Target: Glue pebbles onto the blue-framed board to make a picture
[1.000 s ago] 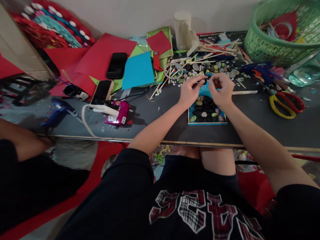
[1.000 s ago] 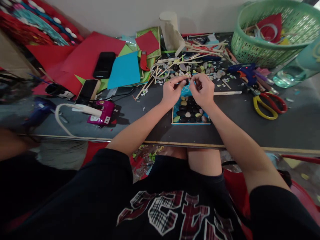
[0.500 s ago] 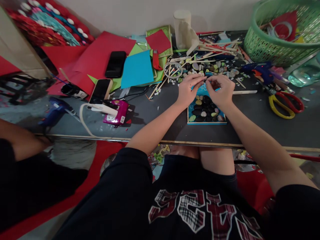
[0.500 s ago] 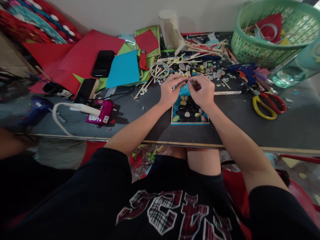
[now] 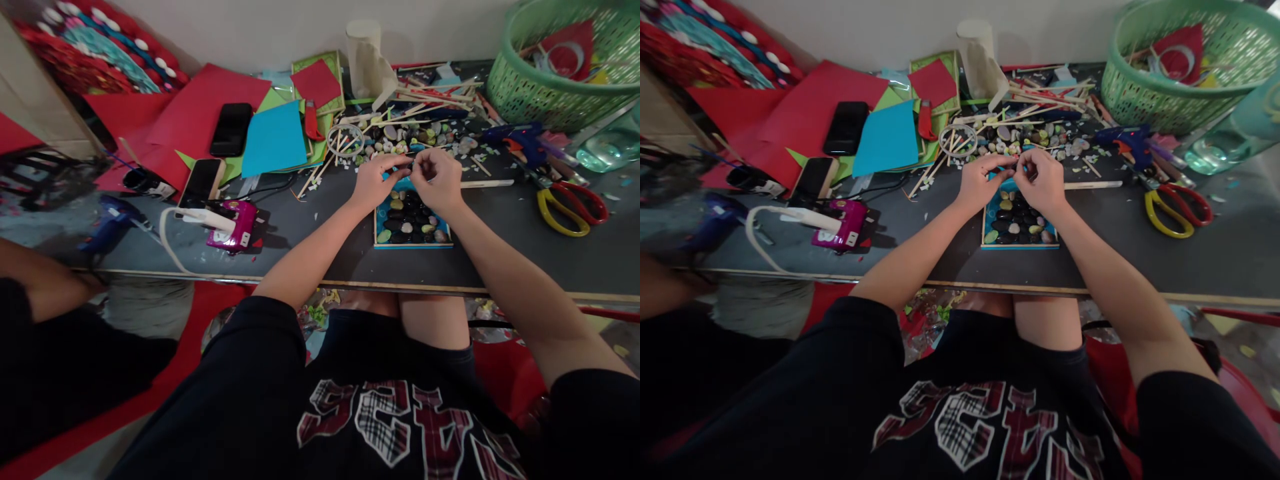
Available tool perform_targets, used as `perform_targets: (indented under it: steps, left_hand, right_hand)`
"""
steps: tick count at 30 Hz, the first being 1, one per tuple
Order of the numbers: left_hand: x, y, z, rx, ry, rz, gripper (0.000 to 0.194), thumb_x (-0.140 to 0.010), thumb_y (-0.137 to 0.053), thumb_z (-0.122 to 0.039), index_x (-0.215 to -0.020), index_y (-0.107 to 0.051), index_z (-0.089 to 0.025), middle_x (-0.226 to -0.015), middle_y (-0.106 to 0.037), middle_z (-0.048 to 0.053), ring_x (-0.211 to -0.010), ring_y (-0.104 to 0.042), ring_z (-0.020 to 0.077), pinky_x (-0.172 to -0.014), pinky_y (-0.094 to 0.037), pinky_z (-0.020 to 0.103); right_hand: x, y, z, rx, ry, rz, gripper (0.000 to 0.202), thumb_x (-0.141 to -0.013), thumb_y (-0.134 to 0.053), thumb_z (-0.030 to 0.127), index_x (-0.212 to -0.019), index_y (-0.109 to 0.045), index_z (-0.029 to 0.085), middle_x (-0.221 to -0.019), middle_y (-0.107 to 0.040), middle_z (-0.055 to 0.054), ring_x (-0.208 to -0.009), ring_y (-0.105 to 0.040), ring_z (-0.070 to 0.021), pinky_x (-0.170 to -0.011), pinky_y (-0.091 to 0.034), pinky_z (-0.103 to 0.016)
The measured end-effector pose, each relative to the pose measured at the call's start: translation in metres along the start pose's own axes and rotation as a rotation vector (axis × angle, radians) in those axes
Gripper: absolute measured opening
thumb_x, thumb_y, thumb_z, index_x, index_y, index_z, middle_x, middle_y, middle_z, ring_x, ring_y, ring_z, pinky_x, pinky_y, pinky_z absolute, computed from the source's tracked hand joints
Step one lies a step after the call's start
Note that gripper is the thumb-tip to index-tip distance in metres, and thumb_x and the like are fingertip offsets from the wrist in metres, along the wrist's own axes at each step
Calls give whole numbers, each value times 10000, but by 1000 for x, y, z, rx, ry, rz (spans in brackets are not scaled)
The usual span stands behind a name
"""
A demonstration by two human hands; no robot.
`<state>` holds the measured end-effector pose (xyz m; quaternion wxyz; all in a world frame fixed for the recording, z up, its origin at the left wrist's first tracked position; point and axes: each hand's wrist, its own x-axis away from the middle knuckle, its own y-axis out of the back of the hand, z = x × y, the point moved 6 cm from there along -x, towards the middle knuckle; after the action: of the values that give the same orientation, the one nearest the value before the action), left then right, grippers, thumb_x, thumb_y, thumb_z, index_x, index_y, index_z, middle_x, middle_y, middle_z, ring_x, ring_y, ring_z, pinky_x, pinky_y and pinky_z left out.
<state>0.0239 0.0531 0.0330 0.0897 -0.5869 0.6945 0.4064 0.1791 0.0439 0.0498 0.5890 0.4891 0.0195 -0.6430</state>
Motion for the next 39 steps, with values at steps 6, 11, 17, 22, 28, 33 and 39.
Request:
perform_targets:
  steps: [6, 11, 17, 22, 28, 33, 39]
  left_hand:
    - [-2, -6, 12, 150, 67, -15, 373, -996, -629, -537, -1168, -784, -244, -1205, -774, 94, -1170, -726, 253, -1053, -576, 436]
    - [-3, -12, 17, 327, 111, -16, 412, -962, -658, -591, -1167, -784, -257, -1234, -767, 65, -1203, -715, 254, -1066, -582, 437]
    - [-3, -16, 21, 375, 160, -63, 439, -971, -613, -646, -1169, -774, -288, -1179, -778, 30, -1191, -720, 234, -1017, -613, 403]
    - [-4, -6, 32, 354, 132, -105, 482, -1023, -504, -654, -1270, -720, -301, -1201, -758, 47, -1173, -724, 236, -1015, -607, 437]
    - [-5, -7, 34, 400, 182, -58, 515, -1005, -514, -684, -1286, -705, -298, -1269, -738, 55, -1234, -697, 242, -1032, -593, 431]
    - [-3, -13, 29, 414, 206, -31, 453, -1007, -556, -638, -1276, -711, -307, -1235, -749, 43, -1230, -697, 235, -1044, -592, 435]
    - [1, -12, 26, 400, 186, -41, 420, -1008, -589, -592, -1257, -732, -286, -1256, -748, 52, -1191, -717, 234, -1037, -601, 435]
  right_hand:
    - [1, -10, -8, -127, -58, 45, 285, -983, -520, 499, -834, -537, 257, -706, -527, -13, -655, -589, -197, -659, -581, -391]
    - [3, -17, -12, -267, -98, 104, 446, -1019, -417, 677, -913, -567, 271, -656, -532, 0, -566, -601, -186, -597, -593, -392]
    - [2, -16, -12, -262, -134, 103, 539, -1016, -354, 758, -951, -594, 280, -602, -541, 5, -567, -636, -200, -589, -604, -395]
    - [4, -7, -13, -266, -124, 79, 564, -1017, -348, 757, -1084, -629, 271, -762, -641, -40, -689, -694, -226, -644, -620, -411]
    - [2, 8, 5, -159, -48, -12, 483, -927, -618, 697, -1129, -673, 262, -989, -700, -83, -788, -705, -229, -686, -622, -394]
    - [1, 13, 17, -43, 0, -45, 356, -965, -618, 598, -1062, -730, 274, -962, -737, -62, -806, -708, -237, -734, -636, -419]
    - [2, 13, 22, 32, 2, -43, 367, -1003, -563, 583, -1021, -755, 271, -953, -751, -68, -881, -716, -263, -807, -626, -439]
